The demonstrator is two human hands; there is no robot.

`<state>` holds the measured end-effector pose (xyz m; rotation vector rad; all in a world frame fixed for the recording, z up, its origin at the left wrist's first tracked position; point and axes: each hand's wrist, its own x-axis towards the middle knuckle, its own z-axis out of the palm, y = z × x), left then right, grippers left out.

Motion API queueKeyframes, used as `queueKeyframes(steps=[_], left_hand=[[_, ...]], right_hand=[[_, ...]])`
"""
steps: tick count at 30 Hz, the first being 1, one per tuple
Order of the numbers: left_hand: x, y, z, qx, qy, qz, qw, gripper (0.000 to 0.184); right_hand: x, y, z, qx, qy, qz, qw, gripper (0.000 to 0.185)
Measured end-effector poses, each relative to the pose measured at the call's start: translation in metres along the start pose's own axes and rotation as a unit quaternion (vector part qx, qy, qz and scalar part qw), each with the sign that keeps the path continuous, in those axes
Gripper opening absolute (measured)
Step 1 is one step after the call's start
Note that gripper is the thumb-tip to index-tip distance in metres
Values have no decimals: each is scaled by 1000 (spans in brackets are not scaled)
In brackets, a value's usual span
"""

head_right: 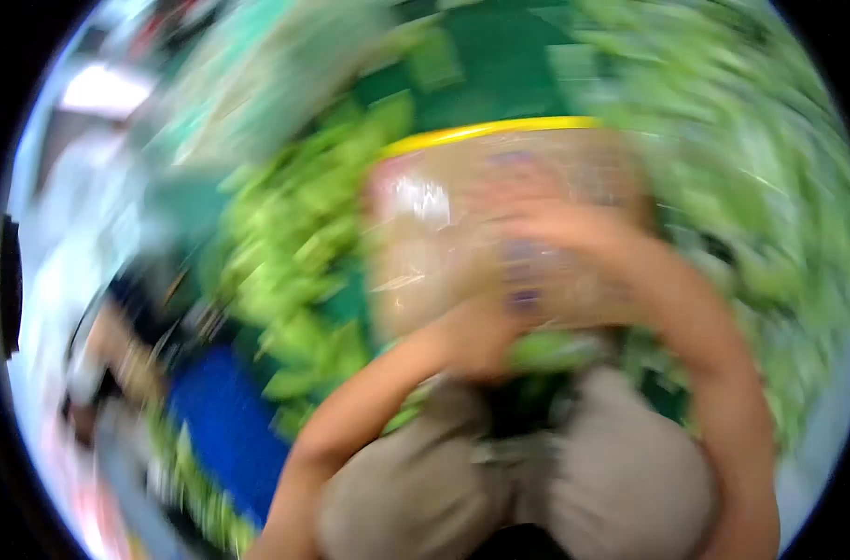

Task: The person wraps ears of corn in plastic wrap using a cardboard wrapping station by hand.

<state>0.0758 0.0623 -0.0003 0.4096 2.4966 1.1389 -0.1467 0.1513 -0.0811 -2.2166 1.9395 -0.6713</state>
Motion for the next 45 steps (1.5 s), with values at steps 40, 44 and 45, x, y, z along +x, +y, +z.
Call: queueKeyframes(steps=[40,44,45], left_hand=[[-197,-215,95,-115,564,-559,597,93],[-187,-156,36,-169,725,-300,596,77],[-169,-131,8,-162,688,-263,657,76]], right_hand=[[-217,29,-183,343,373,444,739,46],[-145,-44,-102,186,-15,402,896,72],[-138,-45,-96,118,-66,345,929,75]])
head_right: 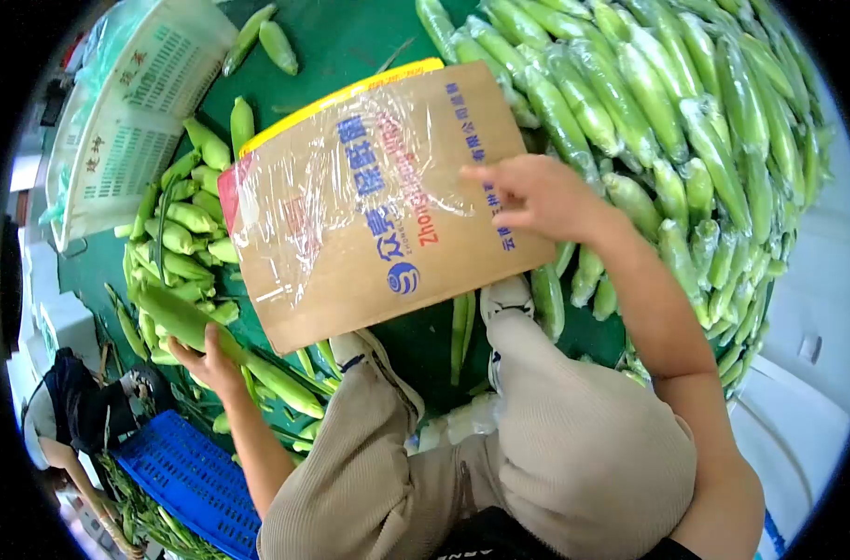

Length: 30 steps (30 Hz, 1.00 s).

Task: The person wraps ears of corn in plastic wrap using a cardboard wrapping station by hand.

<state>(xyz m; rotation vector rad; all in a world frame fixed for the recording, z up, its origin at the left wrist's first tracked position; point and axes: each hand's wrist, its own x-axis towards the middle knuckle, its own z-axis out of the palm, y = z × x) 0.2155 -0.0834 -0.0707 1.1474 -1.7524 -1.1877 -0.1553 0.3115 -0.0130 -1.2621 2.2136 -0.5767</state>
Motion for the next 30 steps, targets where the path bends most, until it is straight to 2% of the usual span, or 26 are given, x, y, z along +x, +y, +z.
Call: queueKeyframes(steps=[1,3,4,5,7,8,9,11,12,15,17,18,19,21,22,23,25,27,28,30], left_hand=[[4,38,17,1,-69,41,997,75],[12,97,68,124,-208,252,937,71],[5,134,101,191,-237,319,897,68],[-4,161,132,259,-268,380,847,66],[-12,164,178,308,-387,321,808,66],[-10,157,185,331,-388,329,795,67],[-3,149,196,350,-382,340,784,67],[7,148,205,364,-388,338,777,68],[10,147,208,358,-402,343,770,69],[17,148,216,334,-453,338,754,67],[32,150,221,295,-484,331,755,63],[38,146,222,290,-475,337,759,66],[41,144,218,293,-404,373,782,73],[37,132,198,299,-262,429,811,86],[28,118,177,219,-218,388,868,92],[16,114,152,230,-268,274,895,93],[-8,91,132,340,-264,306,849,76],[-13,76,120,325,-254,200,889,45],[-9,72,120,293,-218,221,904,16],[-10,68,114,309,-165,241,905,15]], right_hand=[[2,-5,3,-39,12,-20,999,75],[12,-12,8,-114,33,-70,990,75],[19,-7,17,-145,72,-110,981,59],[27,0,29,-156,89,-140,974,51],[40,18,41,-182,120,-186,958,35],[38,14,41,-134,135,-198,962,18],[31,13,41,-22,207,-155,966,18],[8,7,53,203,334,-59,919,19],[6,6,49,228,361,-64,902,22],[47,-22,42,247,410,-64,876,20],[100,-21,44,120,298,-138,937,35],[115,-26,45,-13,287,-157,945,44],[128,-32,48,-143,272,-172,936,52],[142,-43,52,-240,239,-171,925,67],[143,-44,49,-210,221,-161,939,72],[145,-43,48,-181,210,-145,950,78],[138,-35,57,-177,239,-158,942,73],[132,-35,52,-178,253,-168,936,72],[129,-39,49,-144,268,-176,936,68],[114,-49,41,-144,247,-158,945,68]])
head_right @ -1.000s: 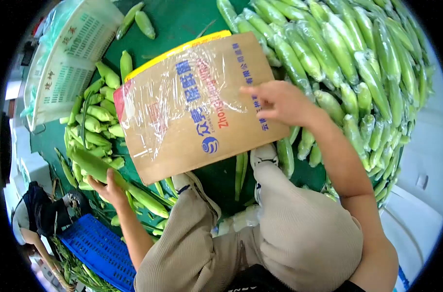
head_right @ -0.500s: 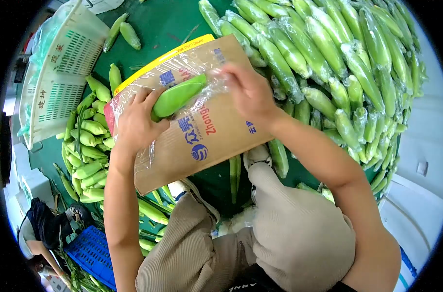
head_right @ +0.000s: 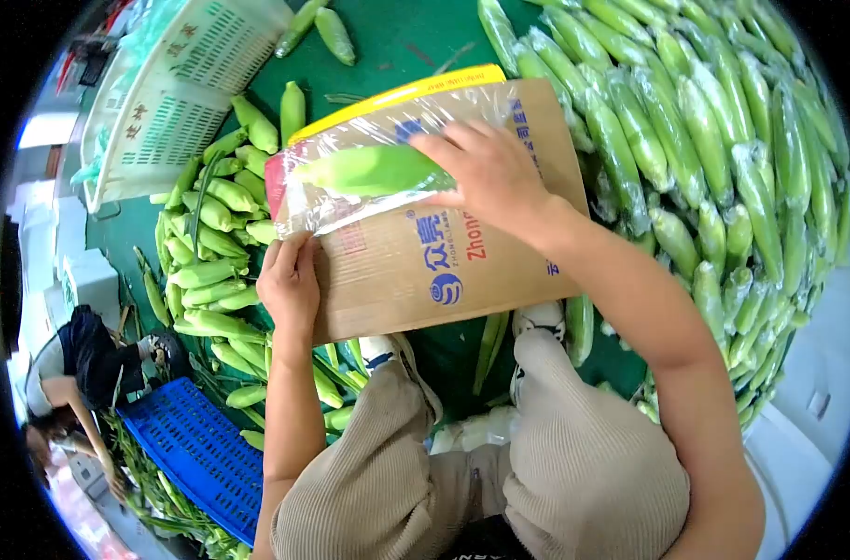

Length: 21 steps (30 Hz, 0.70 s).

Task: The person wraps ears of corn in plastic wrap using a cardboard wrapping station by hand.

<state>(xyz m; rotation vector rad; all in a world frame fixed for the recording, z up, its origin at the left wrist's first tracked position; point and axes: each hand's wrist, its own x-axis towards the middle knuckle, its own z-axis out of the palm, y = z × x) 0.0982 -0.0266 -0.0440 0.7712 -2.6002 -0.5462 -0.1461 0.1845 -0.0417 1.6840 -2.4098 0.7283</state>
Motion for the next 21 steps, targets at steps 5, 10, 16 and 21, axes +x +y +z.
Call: queueKeyframes(steps=[5,10,16,21], left_hand=[[-23,21,-16,-121,181,148,965,18],[-34,56,19,-103,-49,239,964,31],[99,79,28,189,38,208,959,43],[131,72,24,-70,12,233,970,46]], right_hand=[[-31,-5,-23,148,-187,-30,971,66],[-44,-29,-13,150,-194,-20,969,66],[11,-9,-1,68,24,16,997,66],[47,16,9,-31,-75,-45,996,67]])
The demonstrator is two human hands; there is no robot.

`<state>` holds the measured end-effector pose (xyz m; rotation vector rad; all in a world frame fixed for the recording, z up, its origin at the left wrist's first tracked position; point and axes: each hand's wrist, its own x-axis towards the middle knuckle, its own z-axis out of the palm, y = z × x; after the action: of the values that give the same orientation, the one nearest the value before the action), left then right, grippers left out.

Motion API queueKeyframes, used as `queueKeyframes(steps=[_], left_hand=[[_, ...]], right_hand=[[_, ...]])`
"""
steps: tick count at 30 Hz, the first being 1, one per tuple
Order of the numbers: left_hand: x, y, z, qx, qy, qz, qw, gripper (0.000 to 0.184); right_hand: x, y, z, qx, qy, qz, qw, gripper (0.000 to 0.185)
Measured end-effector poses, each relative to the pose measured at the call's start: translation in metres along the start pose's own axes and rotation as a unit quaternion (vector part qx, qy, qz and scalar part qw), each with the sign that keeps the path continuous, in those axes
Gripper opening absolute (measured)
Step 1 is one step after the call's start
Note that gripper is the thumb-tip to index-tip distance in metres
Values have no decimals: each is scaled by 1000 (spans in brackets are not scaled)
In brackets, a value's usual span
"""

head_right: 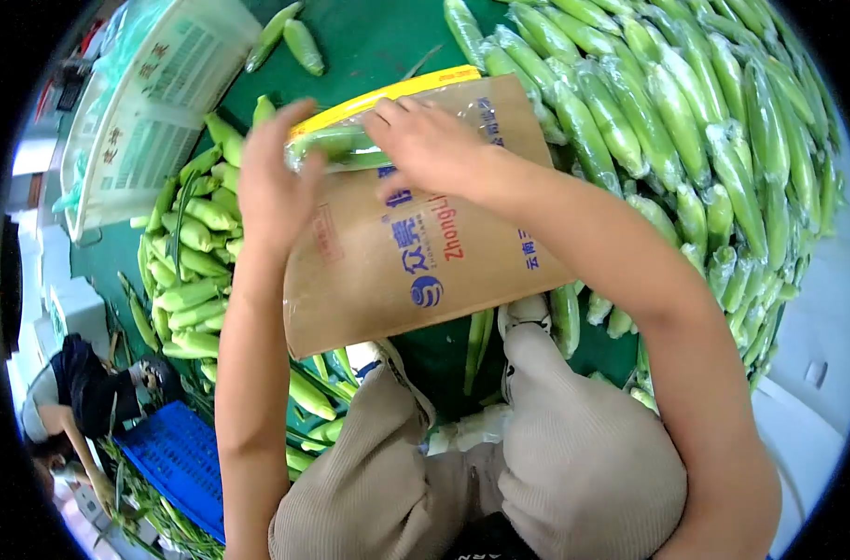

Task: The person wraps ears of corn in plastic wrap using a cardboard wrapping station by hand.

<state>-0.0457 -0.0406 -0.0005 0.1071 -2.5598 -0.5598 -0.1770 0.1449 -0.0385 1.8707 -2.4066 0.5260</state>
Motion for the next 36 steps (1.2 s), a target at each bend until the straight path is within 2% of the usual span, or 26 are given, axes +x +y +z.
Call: queueKeyframes(steps=[2,3,6,7,9,10,11,12,14,15,18,20,22,24,25,27,28,29,30,31,32,33,35,36], left_hand=[[-16,25,16,102,-66,100,988,56],[-22,26,19,124,-79,95,985,60],[-29,31,19,153,-152,55,975,62],[-26,36,12,149,-192,49,969,53],[-12,53,1,105,-311,-29,944,54],[-7,56,-7,90,-367,-69,923,55],[-15,49,-4,45,-362,-56,929,50],[-14,50,-12,36,-372,-51,926,49],[-22,63,-23,4,-398,-43,916,45],[-33,67,-20,-37,-397,-70,915,44],[-70,83,-24,-40,-456,-56,887,49],[-92,94,-34,-108,-573,-80,808,52],[-132,117,-40,-159,-650,-70,740,58],[-167,127,-37,-222,-788,39,573,67],[-177,129,-40,-247,-774,10,584,70],[-180,114,-45,-294,-743,-41,599,76],[-163,112,-60,-291,-704,-62,645,81],[-163,103,-72,-319,-622,-101,708,83],[-151,97,-87,-322,-570,-116,747,86],[-144,90,-99,-294,-478,-91,823,81],[-154,84,-117,-328,-413,-251,812,69],[-186,44,-119,-414,-302,-190,838,73],[-166,45,-95,-488,-11,-297,821,48],[-164,57,-91,-464,189,-439,746,38]], right_hand=[[13,12,-3,76,-86,25,993,69],[14,15,-9,158,-113,-1,981,70],[11,12,-35,317,-281,60,904,65],[20,13,-49,281,-386,101,873,61],[13,34,-14,229,-198,-26,953,61],[10,29,-7,219,-151,-15,964,59],[7,25,0,208,-105,-3,973,57],[4,25,7,121,-194,-49,972,62],[-1,26,12,154,-160,-53,974,65],[-5,20,16,118,-169,-63,976,65],[-18,6,20,29,-180,-82,980,65],[-30,-4,26,7,-156,-80,984,65],[-29,-7,24,14,-143,-68,987,65],[-33,-7,29,28,-125,-60,990,64],[-37,-5,41,12,-65,-77,995,66],[-50,-27,10,136,-112,-68,982,74],[-65,-48,-3,197,-136,-56,969,78],[-94,-73,-4,285,-65,-58,955,93],[-112,-97,-32,307,-159,-21,938,99],[-113,-108,-53,438,-341,-16,832,93],[-141,-125,-31,544,-279,23,791,86],[-147,-135,-24,581,-267,52,767,84],[-147,-147,-9,623,-261,119,727,87],[-147,-149,3,663,-250,145,691,88]])
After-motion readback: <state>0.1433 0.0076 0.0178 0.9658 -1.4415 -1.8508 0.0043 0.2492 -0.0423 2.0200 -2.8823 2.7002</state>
